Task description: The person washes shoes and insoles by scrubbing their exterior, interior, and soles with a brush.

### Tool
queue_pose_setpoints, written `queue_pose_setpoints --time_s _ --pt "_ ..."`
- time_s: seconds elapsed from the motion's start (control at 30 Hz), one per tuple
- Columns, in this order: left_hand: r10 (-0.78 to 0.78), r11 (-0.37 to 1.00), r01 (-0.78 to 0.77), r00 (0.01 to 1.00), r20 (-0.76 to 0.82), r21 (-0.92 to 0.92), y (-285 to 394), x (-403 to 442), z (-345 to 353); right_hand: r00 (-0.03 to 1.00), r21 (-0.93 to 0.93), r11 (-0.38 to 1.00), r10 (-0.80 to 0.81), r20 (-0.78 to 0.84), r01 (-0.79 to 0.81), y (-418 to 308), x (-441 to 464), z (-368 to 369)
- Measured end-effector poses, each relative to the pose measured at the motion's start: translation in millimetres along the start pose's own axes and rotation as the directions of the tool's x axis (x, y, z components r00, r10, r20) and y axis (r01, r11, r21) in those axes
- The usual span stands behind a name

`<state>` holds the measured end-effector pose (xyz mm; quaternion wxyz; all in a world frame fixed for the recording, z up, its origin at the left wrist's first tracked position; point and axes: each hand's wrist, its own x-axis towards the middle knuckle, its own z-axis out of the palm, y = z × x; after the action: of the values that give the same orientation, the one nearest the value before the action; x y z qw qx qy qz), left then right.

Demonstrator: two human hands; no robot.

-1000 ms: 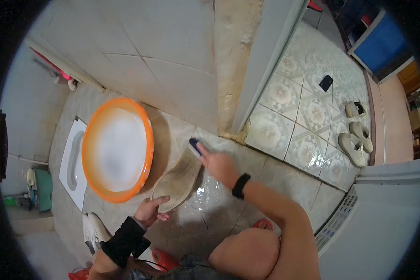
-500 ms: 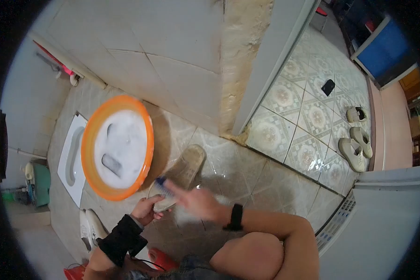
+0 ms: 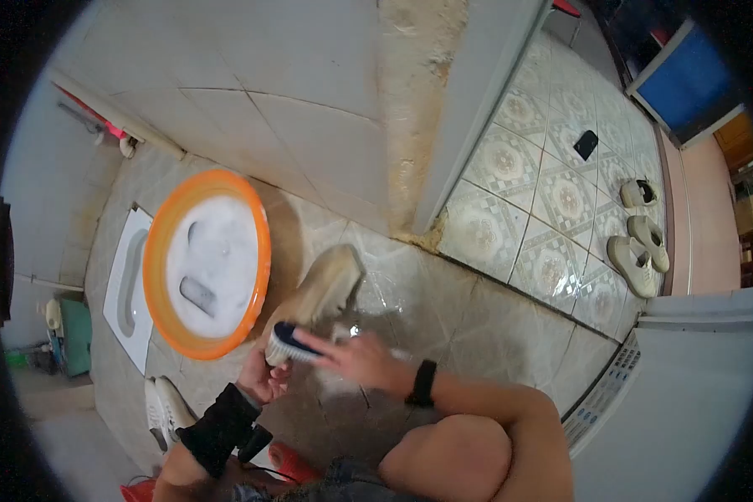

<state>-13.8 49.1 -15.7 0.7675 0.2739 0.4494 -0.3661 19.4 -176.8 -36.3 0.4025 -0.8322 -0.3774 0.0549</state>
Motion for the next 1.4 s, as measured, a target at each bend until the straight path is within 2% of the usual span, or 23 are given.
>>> queue_pose_setpoints --time_s 0.07,0.13,0.17,0.23,0.3,0.37,0.43,0.47,0.6,0.67,0.7,0.77,0.8,0.87,0.97,1.0,1.07,1.1,1.17,1.23,1.3,1.33,1.4 --pt "-0.081 0.961 0.131 0.975 0.205 -0.245 2.5 8.1 -8.1 0.934 0.008 0.936 0.350 -0.068 -0.351 30.5 15.2 -3.3" --pt "-0.059 0.980 0.090 0.983 0.173 -0.177 1.6 3.5 -2.6 0.881 -0.069 0.883 0.452 -0.137 -0.464 73.8 20.1 -16.8" --pt "-0.035 0.993 0.050 0.990 0.136 -0.111 4.0 2.4 0.8 0.881 -0.070 0.885 0.448 -0.150 -0.461 81.6 15.3 -20.9" --pt "-0.047 0.986 0.064 0.993 0.109 -0.157 -1.5 2.8 7.9 0.889 0.037 0.905 0.423 -0.173 -0.423 83.0 5.6 -19.3" --pt "0.093 0.988 -0.101 0.993 -0.071 -0.116 -6.8 2.7 18.8 0.872 0.037 0.885 0.464 -0.157 -0.464 79.1 4.4 -14.9" --pt "0.178 0.980 -0.177 0.984 0.005 -0.093 -11.6 13.6 6.1 0.852 0.024 0.861 0.506 -0.136 -0.508 73.5 8.4 -18.9" --pt "0.428 0.904 -0.427 0.898 -0.104 0.028 -10.3 18.5 7.6 0.848 0.012 0.854 0.518 -0.117 -0.520 77.5 13.0 -21.0" --pt "0.431 0.902 -0.430 0.897 -0.099 0.031 -8.1 18.5 7.9 0.848 -0.007 0.851 0.522 -0.089 -0.525 78.6 16.2 -21.9" --pt "0.240 0.971 -0.239 0.968 -0.070 0.027 -0.4 17.1 -3.4 0.883 0.057 0.884 0.457 0.105 -0.464 9.1 27.9 -31.2" --pt "0.171 0.985 -0.172 0.984 -0.052 -0.019 -1.0 19.6 -10.7 0.944 -0.099 0.950 0.307 0.117 -0.297 3.2 28.4 -24.4" --pt "0.153 0.988 -0.153 0.986 -0.068 0.007 -0.4 19.9 -13.1 0.944 -0.097 0.949 0.309 0.117 -0.299 24.4 28.8 -24.1" --pt "0.143 0.989 -0.141 0.987 -0.079 0.036 -1.1 17.0 -7.9 0.905 -0.205 0.882 0.406 -0.127 -0.425 87.3 34.6 -27.3" --pt "0.137 0.989 -0.130 0.984 -0.111 0.071 -3.0 12.5 0.8 0.903 -0.203 0.880 0.407 -0.139 -0.428 79.6 37.2 -32.3" --pt "0.154 0.983 -0.135 0.975 -0.157 0.125 -3.4 10.8 3.8 0.870 -0.088 0.877 0.480 0.114 -0.473 44.6 42.5 -43.1" --pt "0.120 0.992 -0.113 0.984 -0.131 0.057 3.2 18.8 -18.5 0.981 -0.123 0.985 0.141 0.135 -0.124 -0.1 31.8 -22.2" --pt "0.098 0.993 -0.087 0.987 -0.128 0.084 4.0 14.9 -12.8 0.980 -0.115 0.985 0.147 0.136 -0.132 11.1 32.9 -20.0" --pt "0.103 0.988 -0.089 0.988 -0.116 0.123 1.0 15.1 -13.6 0.890 -0.150 0.887 0.450 0.074 -0.437 61.1 42.9 -23.0" --pt "0.111 0.982 -0.093 0.989 -0.102 0.162 0.2 15.0 -13.3 0.890 -0.151 0.887 0.451 0.071 -0.437 79.7 43.7 -24.9" --pt "0.109 0.985 -0.091 0.987 -0.117 0.150 2.7 10.1 -6.8 0.917 -0.255 0.881 0.374 -0.140 -0.398 103.1 46.7 -27.9" --pt "0.113 0.988 -0.099 0.986 -0.124 0.114 7.6 10.2 -6.8 0.910 -0.185 0.891 0.412 -0.051 -0.414 41.4 44.3 -35.6" --pt "0.048 0.998 -0.045 0.996 -0.069 0.049 7.3 11.2 -19.0 0.956 -0.136 0.966 0.240 0.172 -0.218 -4.1 37.7 -29.4" --pt "0.039 0.998 -0.035 0.996 -0.081 0.046 4.6 12.0 -24.4 0.953 -0.125 0.966 0.245 0.178 -0.225 2.5 37.7 -26.2" --pt "0.032 0.999 -0.031 0.999 -0.016 0.035 4.0 15.9 -27.5 0.908 -0.045 0.917 0.400 0.128 -0.397 38.1 44.6 -26.6"
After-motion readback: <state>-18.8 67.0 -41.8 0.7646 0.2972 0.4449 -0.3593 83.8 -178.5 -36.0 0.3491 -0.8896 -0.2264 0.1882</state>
